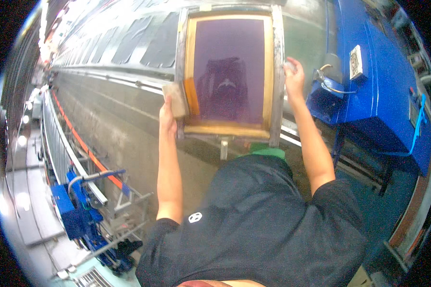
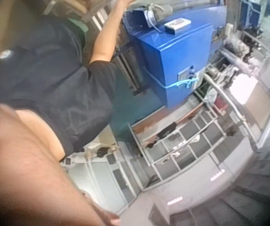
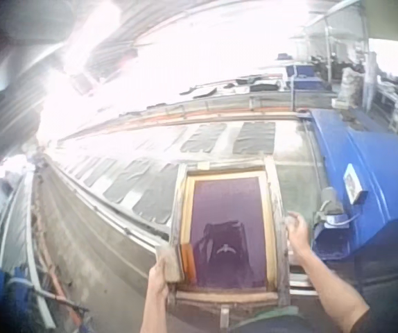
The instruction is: The person uses a squeegee to spread purple ink across a screen printing frame placed on a drying rack. They repeatedly pull the ink across the mesh to ensure even coverage. Later, the person moves to a workbench, picks up a bucket of liquid, and pours it onto the screen to clean the squeegee and the mesh.
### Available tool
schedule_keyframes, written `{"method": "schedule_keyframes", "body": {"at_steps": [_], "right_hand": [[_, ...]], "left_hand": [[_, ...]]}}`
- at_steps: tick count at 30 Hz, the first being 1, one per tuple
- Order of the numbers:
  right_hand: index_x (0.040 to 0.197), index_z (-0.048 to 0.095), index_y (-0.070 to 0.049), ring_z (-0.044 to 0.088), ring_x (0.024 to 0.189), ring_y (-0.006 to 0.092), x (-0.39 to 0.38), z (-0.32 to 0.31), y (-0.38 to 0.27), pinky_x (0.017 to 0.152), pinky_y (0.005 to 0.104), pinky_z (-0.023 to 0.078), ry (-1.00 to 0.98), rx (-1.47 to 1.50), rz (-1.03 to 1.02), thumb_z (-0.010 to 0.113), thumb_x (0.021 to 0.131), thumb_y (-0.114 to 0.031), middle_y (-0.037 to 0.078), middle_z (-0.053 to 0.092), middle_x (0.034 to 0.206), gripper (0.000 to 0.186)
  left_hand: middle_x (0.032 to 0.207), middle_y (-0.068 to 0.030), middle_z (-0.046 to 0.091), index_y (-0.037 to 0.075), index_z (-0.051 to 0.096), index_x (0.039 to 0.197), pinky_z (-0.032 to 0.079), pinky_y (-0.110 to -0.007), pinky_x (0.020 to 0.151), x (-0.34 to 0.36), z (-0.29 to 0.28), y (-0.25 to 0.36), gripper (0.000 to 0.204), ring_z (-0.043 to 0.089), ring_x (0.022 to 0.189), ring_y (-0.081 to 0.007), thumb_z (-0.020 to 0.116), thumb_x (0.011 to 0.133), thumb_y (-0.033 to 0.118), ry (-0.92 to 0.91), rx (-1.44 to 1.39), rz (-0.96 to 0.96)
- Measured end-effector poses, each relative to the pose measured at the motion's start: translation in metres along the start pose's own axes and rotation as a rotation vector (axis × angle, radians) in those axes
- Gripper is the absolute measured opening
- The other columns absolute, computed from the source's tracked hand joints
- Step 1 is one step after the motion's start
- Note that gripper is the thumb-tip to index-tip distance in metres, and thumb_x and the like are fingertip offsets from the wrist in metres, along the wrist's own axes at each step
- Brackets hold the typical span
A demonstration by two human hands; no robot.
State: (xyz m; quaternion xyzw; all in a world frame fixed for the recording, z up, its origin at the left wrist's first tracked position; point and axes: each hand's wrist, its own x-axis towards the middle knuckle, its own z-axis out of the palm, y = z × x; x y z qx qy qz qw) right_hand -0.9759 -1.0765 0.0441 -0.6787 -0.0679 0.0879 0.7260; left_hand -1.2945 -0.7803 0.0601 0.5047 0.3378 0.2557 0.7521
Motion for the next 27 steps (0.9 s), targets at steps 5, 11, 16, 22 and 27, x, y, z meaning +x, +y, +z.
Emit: {"method": "schedule_keyframes", "body": {"at_steps": [5, 11, 16, 22, 27], "right_hand": [[0.121, 0.066, -0.009, 0.061, 0.087, 0.0151, 0.085, -0.001, 0.031, 0.081, 0.0300, 0.048, 0.265, -0.217, -0.131, 0.066, 0.093, -0.012, 0.008, 0.068, 0.102, 0.029], [0.117, 0.069, -0.010, 0.065, 0.108, 0.0301, 0.127, -0.020, 0.070, 0.093, 0.0380, 0.049, 0.406, -0.385, -0.173, 0.065, 0.093, -0.015, 0.017, 0.069, 0.115, 0.025], [0.115, 0.070, -0.013, 0.066, 0.105, 0.0302, 0.108, -0.005, 0.070, 0.091, 0.0373, 0.049, 0.454, -0.542, -0.105, 0.065, 0.092, -0.018, 0.016, 0.070, 0.112, 0.024], [0.113, 0.070, -0.014, 0.067, 0.098, 0.0293, 0.097, 0.025, 0.068, 0.087, 0.0367, 0.049, 0.474, -0.595, -0.096, 0.065, 0.092, -0.020, 0.016, 0.071, 0.104, 0.023], [0.113, 0.069, -0.017, 0.067, 0.081, 0.0285, 0.099, 0.045, 0.073, 0.076, 0.0391, 0.050, 0.472, -0.638, -0.014, 0.063, 0.093, -0.024, 0.015, 0.070, 0.089, 0.022]], "left_hand": [[0.138, -0.0106, 0.059, 0.001, 0.048, 0.144, 0.047, -0.039, 0.104, 0.141, 0.055, 0.021, 0.063, 0.058, 0.124, -0.0209, 0.062, 0.099, 0.044, -0.213, 0.026, -0.145], [0.126, -0.0063, 0.065, 0.005, 0.055, 0.136, 0.047, -0.039, 0.097, 0.237, 0.088, -0.016, 0.063, 0.060, 0.115, -0.0176, 0.065, 0.094, 0.052, -0.237, 0.129, -0.312], [0.114, -0.0032, 0.070, 0.008, 0.061, 0.129, 0.049, -0.036, 0.086, 0.261, 0.068, -0.042, 0.056, 0.066, 0.100, -0.0143, 0.065, 0.095, 0.052, -0.204, 0.100, -0.453], [0.112, -0.0054, 0.070, 0.002, 0.063, 0.125, 0.049, -0.031, 0.089, 0.244, 0.062, -0.011, 0.051, 0.066, 0.101, -0.0142, 0.064, 0.098, 0.045, -0.200, 0.266, -0.407], [0.109, -0.0073, 0.068, 0.000, 0.061, 0.120, 0.049, -0.030, 0.090, 0.213, 0.060, 0.012, 0.036, 0.064, 0.099, -0.0142, 0.068, 0.097, 0.027, -0.269, 0.369, -0.199]]}}
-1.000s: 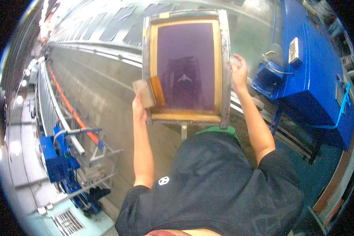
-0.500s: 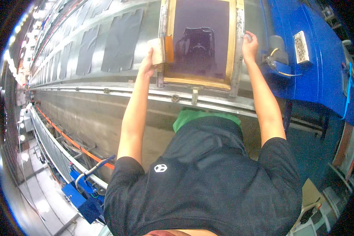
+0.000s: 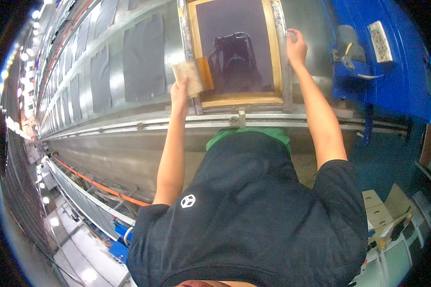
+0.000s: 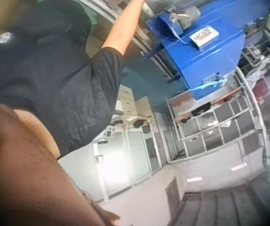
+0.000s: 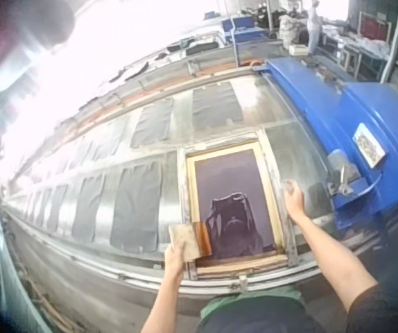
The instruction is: The person uses a squeegee to spread purple ink across a screen printing frame placed on a drying rack. They repeatedly pull the ink across the mesh to ensure even coverage. Later, the person moves to a workbench, picks up a bucket of liquid, and pours it onto the screen to clean the squeegee and the mesh.
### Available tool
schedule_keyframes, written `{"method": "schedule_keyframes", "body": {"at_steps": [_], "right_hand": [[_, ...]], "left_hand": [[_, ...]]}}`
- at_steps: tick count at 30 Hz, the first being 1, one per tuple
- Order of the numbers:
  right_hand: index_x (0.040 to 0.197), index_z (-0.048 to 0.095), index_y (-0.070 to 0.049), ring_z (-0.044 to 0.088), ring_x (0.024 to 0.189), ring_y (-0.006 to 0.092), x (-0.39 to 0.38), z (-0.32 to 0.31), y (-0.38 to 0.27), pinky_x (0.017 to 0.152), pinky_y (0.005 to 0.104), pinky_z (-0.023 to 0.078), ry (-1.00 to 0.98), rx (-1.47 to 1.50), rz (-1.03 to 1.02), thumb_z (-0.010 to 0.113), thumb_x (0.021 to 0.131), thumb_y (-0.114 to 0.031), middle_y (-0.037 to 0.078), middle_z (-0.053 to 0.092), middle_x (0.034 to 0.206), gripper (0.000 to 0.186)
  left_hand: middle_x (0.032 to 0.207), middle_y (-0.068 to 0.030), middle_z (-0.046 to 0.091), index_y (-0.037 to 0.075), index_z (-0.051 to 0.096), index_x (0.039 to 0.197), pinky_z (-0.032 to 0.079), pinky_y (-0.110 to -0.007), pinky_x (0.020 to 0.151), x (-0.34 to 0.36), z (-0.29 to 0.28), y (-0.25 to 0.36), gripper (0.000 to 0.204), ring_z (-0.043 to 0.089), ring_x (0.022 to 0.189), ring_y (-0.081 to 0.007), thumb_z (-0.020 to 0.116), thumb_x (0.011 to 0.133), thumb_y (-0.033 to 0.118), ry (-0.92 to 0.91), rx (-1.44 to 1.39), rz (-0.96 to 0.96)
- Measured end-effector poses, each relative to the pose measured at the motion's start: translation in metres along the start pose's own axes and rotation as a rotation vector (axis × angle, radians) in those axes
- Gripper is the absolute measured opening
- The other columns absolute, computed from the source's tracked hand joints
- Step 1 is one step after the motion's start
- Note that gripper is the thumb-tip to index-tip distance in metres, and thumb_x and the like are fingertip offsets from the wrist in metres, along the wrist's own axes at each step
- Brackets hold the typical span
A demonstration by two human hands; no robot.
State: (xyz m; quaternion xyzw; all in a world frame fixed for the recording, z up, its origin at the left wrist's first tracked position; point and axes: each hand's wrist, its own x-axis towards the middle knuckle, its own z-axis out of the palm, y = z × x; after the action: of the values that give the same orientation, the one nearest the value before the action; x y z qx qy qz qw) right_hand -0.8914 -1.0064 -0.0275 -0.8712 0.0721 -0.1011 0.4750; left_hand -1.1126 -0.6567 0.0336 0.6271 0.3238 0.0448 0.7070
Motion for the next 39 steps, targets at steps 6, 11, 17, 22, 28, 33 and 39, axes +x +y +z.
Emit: {"method": "schedule_keyframes", "body": {"at_steps": [6, 11, 17, 22, 28, 33, 39], "right_hand": [[0.113, 0.068, -0.024, 0.068, 0.075, 0.0328, 0.001, 0.017, 0.010, 0.071, 0.0439, 0.051, -0.001, -0.035, 0.080, 0.061, 0.090, -0.031, 0.015, 0.069, 0.076, 0.025], [0.115, 0.067, -0.026, 0.068, 0.077, 0.0376, -0.001, 0.022, 0.012, 0.073, 0.0471, 0.052, -0.019, -0.043, 0.128, 0.059, 0.090, -0.030, 0.015, 0.069, 0.075, 0.027], [0.116, 0.066, -0.026, 0.069, 0.077, 0.0355, -0.003, 0.013, 0.006, 0.072, 0.0469, 0.052, -0.032, -0.007, 0.163, 0.059, 0.091, -0.030, 0.013, 0.069, 0.072, 0.026], [0.118, 0.065, -0.023, 0.067, 0.070, 0.0334, -0.002, 0.022, 0.010, 0.068, 0.0452, 0.050, -0.041, -0.047, 0.159, 0.063, 0.093, -0.030, 0.014, 0.064, 0.066, 0.026], [0.115, 0.066, -0.022, 0.068, 0.074, 0.0370, 0.000, 0.022, 0.013, 0.070, 0.0476, 0.052, -0.033, -0.010, 0.176, 0.061, 0.091, -0.028, 0.017, 0.068, 0.071, 0.025], [0.114, 0.066, -0.022, 0.068, 0.073, 0.0382, -0.002, 0.021, 0.006, 0.069, 0.0479, 0.052, -0.055, -0.009, 0.205, 0.061, 0.090, -0.027, 0.018, 0.068, 0.072, 0.025], [0.114, 0.065, -0.020, 0.067, 0.069, 0.0369, -0.002, 0.021, 0.012, 0.066, 0.0468, 0.050, -0.022, 0.019, 0.125, 0.062, 0.090, -0.024, 0.017, 0.066, 0.069, 0.025]], "left_hand": [[0.099, -0.0309, 0.064, 0.001, 0.053, 0.105, 0.050, -0.053, 0.078, -0.036, 0.011, -0.029, 0.030, 0.063, 0.093, -0.0483, 0.069, 0.087, 0.018, 0.153, 0.972, 0.329], [0.085, -0.0249, 0.067, 0.002, 0.053, 0.105, 0.049, -0.054, 0.070, -0.044, 0.039, -0.055, 0.030, 0.064, 0.082, -0.0494, 0.071, 0.086, 0.018, 0.086, 0.949, 0.539], [0.090, -0.0203, 0.072, 0.005, 0.070, 0.107, 0.055, -0.043, 0.079, 0.009, 0.090, 0.012, 0.033, 0.070, 0.090, -0.0390, 0.076, 0.077, 0.017, -0.446, 0.967, 0.380], [0.097, -0.0136, 0.075, 0.004, 0.074, 0.113, 0.053, -0.036, 0.085, 0.066, 0.102, 0.018, 0.045, 0.070, 0.089, -0.0236, 0.078, 0.071, 0.018, -0.932, 1.228, 0.025], [0.094, -0.0119, 0.076, 0.007, 0.076, 0.108, 0.053, -0.034, 0.084, 0.116, 0.118, 0.066, 0.043, 0.070, 0.088, -0.0213, 0.083, 0.068, 0.023, -1.007, 1.323, 0.006], [0.089, -0.0123, 0.075, 0.014, 0.077, 0.109, 0.056, -0.038, 0.076, 0.139, 0.138, 0.079, 0.037, 0.073, 0.077, -0.0269, 0.077, 0.072, 0.012, -0.448, 1.221, 0.356], [0.110, -0.0047, 0.072, 0.015, 0.076, 0.099, 0.051, -0.040, 0.088, 0.060, 0.115, -0.036, 0.026, 0.066, 0.102, -0.0253, 0.068, 0.078, 0.002, -0.151, 1.195, 1.026]]}}
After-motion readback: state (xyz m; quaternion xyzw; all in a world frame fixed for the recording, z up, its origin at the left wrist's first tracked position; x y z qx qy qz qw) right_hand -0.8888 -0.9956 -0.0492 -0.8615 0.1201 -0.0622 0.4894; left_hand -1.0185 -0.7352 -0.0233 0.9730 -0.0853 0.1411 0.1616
